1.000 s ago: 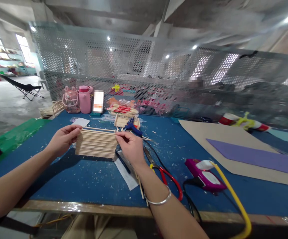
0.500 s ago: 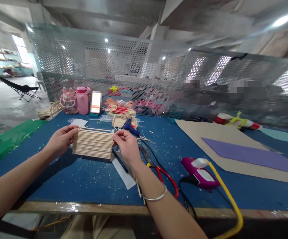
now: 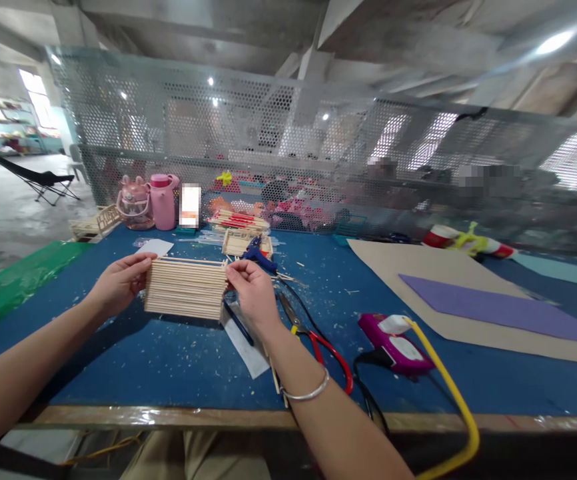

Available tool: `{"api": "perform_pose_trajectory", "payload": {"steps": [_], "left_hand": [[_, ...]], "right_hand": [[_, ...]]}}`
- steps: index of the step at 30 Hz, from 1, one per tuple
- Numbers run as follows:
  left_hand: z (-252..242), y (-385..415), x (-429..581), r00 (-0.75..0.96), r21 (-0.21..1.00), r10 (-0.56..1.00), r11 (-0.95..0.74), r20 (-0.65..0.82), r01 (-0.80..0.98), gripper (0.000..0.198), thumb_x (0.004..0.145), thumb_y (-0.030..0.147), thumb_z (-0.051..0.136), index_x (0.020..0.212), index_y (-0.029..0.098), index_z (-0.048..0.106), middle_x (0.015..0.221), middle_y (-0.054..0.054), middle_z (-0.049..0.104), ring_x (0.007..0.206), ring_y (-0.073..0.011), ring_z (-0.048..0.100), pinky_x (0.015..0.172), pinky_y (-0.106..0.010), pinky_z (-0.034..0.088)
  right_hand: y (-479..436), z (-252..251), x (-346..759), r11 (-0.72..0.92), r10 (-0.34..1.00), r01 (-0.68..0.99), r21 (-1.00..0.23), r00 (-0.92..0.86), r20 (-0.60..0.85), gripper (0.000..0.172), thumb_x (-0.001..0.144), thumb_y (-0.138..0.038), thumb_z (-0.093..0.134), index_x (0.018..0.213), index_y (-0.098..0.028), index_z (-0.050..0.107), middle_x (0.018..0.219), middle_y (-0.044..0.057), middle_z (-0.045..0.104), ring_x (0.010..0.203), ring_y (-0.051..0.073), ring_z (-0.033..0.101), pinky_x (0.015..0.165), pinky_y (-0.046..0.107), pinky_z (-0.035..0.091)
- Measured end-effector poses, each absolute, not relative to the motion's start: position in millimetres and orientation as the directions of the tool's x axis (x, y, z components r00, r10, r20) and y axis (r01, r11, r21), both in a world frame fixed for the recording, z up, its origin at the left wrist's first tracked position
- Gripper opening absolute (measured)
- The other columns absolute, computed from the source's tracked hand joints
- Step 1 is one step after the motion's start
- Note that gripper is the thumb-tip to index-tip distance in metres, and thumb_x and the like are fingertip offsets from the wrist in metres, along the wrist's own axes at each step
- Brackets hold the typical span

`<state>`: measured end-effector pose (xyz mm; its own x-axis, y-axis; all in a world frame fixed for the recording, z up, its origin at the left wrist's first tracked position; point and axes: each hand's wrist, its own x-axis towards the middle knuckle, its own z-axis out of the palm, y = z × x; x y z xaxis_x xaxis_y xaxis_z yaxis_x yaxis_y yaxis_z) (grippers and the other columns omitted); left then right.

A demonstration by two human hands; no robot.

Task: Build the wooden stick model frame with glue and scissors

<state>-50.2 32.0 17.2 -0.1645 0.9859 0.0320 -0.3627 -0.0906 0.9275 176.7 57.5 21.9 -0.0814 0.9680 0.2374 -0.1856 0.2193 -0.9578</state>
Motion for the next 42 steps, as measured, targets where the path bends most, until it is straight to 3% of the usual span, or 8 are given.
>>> {"api": "perform_pose_trajectory", "payload": {"steps": [12,17,21,32,37,42], "left_hand": [[16.8,34.7,-52.4,-0.130,0.900,0.991,-0.053,-0.004,-0.433,0.032,0.051,0.027,0.078,0.078,0.015,0.067,0.064,-0.001,0.066,0.057,-0.0092,0.059,0.054,-0.020,0.046],[15.9,34.1,-50.7,-0.201,0.951,0.975,-0.145,0.091,-0.273,0.042,0.051,0.040,0.077,0.082,0.015,0.067,0.067,-0.001,0.066,0.060,-0.0108,0.057,0.055,-0.022,0.045],[14.3,33.2,-49.7,-0.226,0.970,0.953,-0.226,0.201,-0.090,0.045,0.055,0.047,0.073,0.084,0.014,0.067,0.073,-0.003,0.066,0.068,-0.0136,0.058,0.065,-0.027,0.048],[18.4,32.2,-51.3,-0.147,0.963,0.984,-0.132,0.099,-0.235,0.039,0.058,0.038,0.068,0.088,0.013,0.064,0.077,-0.007,0.069,0.070,-0.0180,0.063,0.069,-0.032,0.048],[13.0,32.6,-55.0,-0.047,0.957,0.987,-0.159,0.153,-0.241,0.045,0.061,0.040,0.066,0.098,0.013,0.061,0.089,-0.010,0.069,0.083,-0.0221,0.063,0.071,-0.032,0.048],[6.3,35.4,-54.9,-0.004,0.949,0.952,-0.304,0.305,-0.090,0.062,0.055,0.035,0.076,0.110,0.014,0.056,0.111,-0.013,0.062,0.105,-0.0252,0.056,0.089,-0.036,0.043]], "right_hand": [[58.8,20.4,176.6,0.203,0.974,-0.195,-0.959,-0.057,0.218,0.022,0.060,-0.033,0.071,0.068,-0.018,0.058,0.058,-0.004,0.061,0.053,0.008,0.054,0.056,0.021,0.044],[58.2,19.3,176.3,0.227,0.970,-0.175,-0.958,-0.052,0.239,0.024,0.060,-0.036,0.071,0.069,-0.018,0.058,0.057,-0.004,0.061,0.053,0.009,0.054,0.055,0.022,0.044],[58.2,19.5,176.3,0.266,0.960,-0.143,-0.953,-0.048,0.275,0.023,0.061,-0.036,0.070,0.070,-0.018,0.058,0.059,-0.003,0.062,0.054,0.009,0.054,0.056,0.022,0.044],[58.8,18.1,177.4,0.293,0.955,-0.066,-0.954,-0.022,0.295,0.021,0.064,-0.035,0.066,0.071,-0.018,0.058,0.058,-0.003,0.061,0.053,0.009,0.053,0.055,0.022,0.043],[58.8,17.1,177.3,0.314,0.949,0.004,-0.949,-0.008,0.314,0.020,0.066,-0.036,0.064,0.073,-0.017,0.058,0.058,-0.002,0.060,0.053,0.010,0.052,0.054,0.022,0.042],[58.2,17.1,176.5,0.318,0.948,0.039,-0.947,0.000,0.318,0.018,0.068,-0.034,0.061,0.072,-0.017,0.057,0.056,-0.003,0.058,0.051,0.010,0.051,0.054,0.022,0.041]]}}
